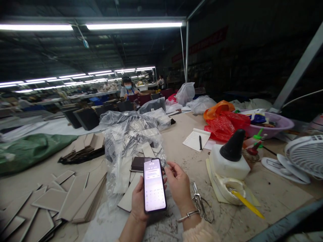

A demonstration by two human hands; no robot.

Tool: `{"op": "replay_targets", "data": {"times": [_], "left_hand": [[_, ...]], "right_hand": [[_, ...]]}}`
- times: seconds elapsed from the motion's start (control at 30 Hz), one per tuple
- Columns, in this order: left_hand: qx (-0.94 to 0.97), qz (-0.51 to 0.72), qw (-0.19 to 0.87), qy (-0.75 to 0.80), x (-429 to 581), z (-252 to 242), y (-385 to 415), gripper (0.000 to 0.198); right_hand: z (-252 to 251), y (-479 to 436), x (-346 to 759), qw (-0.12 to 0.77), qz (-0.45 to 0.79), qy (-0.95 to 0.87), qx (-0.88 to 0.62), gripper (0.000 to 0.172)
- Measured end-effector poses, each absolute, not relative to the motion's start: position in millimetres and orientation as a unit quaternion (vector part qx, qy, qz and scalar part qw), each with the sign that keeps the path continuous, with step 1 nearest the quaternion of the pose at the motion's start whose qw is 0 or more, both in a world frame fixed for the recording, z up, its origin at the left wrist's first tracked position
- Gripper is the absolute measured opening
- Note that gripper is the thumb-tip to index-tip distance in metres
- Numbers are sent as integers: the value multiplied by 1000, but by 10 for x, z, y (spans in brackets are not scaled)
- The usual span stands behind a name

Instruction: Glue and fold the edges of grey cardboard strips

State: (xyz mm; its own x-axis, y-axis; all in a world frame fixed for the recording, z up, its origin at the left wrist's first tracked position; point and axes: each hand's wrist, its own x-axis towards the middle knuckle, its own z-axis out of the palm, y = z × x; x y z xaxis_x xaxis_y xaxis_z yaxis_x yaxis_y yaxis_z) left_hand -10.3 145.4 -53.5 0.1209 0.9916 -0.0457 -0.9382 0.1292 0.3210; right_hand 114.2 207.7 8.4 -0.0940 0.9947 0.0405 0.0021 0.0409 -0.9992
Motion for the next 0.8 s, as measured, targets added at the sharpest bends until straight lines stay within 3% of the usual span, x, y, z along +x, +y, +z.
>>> {"op": "replay_targets", "data": {"times": [0.33, 0.5, 0.8], "left_hand": [[109, 661, 736, 97, -82, -531, 1456, 62], [135, 648, 746, 80, -76, -606, 1462, 70], [108, 669, 732, 69, -28, -475, 1461, 66]], "right_hand": [[-91, 2047, 1418, 405, 457, -578, -542, 49], [-77, 2058, 1447, 426, 458, -570, -533, 54], [78, 1862, 1249, 423, 519, -587, -454, 49]]}}
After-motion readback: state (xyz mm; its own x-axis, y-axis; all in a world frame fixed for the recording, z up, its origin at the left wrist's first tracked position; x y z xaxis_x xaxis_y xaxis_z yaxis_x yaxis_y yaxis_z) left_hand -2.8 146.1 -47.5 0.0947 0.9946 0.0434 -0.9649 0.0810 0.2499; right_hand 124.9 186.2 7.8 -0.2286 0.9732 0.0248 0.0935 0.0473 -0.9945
